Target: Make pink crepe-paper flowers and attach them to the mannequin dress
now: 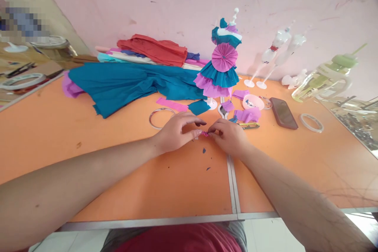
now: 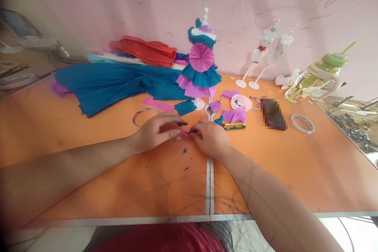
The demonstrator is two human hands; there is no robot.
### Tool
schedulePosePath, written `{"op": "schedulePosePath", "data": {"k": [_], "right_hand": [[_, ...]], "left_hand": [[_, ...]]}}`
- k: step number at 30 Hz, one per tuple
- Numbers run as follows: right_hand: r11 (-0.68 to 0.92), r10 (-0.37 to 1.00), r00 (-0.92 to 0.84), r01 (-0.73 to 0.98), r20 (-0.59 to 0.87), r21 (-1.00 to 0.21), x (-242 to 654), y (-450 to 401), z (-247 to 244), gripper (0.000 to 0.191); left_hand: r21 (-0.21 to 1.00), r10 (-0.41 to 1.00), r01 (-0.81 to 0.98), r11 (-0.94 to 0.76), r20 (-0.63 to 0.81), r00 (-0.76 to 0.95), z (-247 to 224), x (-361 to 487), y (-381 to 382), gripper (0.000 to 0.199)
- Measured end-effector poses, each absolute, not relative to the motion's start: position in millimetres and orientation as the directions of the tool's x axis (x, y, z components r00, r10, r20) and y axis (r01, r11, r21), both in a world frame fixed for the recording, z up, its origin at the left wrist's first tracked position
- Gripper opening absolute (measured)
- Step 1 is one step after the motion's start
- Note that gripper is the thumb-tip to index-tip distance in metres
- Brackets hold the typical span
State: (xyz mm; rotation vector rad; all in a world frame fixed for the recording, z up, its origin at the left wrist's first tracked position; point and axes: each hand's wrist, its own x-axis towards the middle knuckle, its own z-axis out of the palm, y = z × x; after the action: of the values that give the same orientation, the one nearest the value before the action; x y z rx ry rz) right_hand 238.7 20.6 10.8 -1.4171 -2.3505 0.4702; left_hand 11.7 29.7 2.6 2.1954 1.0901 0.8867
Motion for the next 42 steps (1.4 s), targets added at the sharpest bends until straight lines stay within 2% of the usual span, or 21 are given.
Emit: {"op": "schedulePosePath", "data": {"k": [3, 7, 10, 15, 19, 25, 30, 33, 37, 42], "right_hand": [[0.257, 0.936, -0.352, 0.700, -0.009, -0.666, 239, 21, 17, 0.022], [0.156, 0.932, -0.350, 0.624, -0.096, -0.766, 237, 17, 23, 0.028], [0.132, 0.929, -0.350, 0.609, -0.116, -0.782, 234, 13, 24, 0.030], [0.125, 0.954, -0.296, 0.535, -0.047, -0.836, 231, 10, 27, 0.034], [0.133, 0.952, -0.304, 0.536, -0.043, -0.833, 229, 9, 25, 0.025], [-0.021, 0.945, -0.283, 0.446, -0.164, -0.895, 228, 10, 25, 0.028], [-0.097, 0.936, -0.286, 0.356, -0.207, -0.929, 228, 6, 35, 0.032], [-0.045, 0.945, -0.287, 0.361, -0.157, -0.931, 228, 5, 35, 0.034], [0.060, 0.968, -0.246, 0.440, -0.056, -0.896, 227, 7, 28, 0.025], [0.077, 0.966, -0.254, 0.456, -0.047, -0.887, 227, 9, 23, 0.023]], "left_hand": [[0.713, 0.803, 0.430, -0.554, 0.320, 0.503, 4, 11, 28, 0.032], [0.710, 0.829, 0.467, -0.528, 0.310, 0.465, 0, 15, 29, 0.021], [0.738, 0.849, 0.467, -0.488, 0.277, 0.449, 0, 17, 30, 0.019], [0.803, 0.886, 0.441, -0.401, 0.219, 0.408, 1, 16, 31, 0.020], [0.813, 0.887, 0.429, -0.393, 0.213, 0.409, 2, 17, 31, 0.021], [0.842, 0.896, 0.408, -0.353, 0.179, 0.406, 5, 17, 28, 0.021], [0.864, 0.903, 0.400, -0.307, 0.132, 0.409, 4, 16, 29, 0.026], [0.864, 0.904, 0.407, -0.297, 0.117, 0.411, 4, 16, 29, 0.026], [0.867, 0.905, 0.408, -0.287, 0.105, 0.413, 6, 18, 27, 0.026], [0.861, 0.911, 0.421, -0.285, 0.106, 0.400, 7, 18, 25, 0.027]]}}
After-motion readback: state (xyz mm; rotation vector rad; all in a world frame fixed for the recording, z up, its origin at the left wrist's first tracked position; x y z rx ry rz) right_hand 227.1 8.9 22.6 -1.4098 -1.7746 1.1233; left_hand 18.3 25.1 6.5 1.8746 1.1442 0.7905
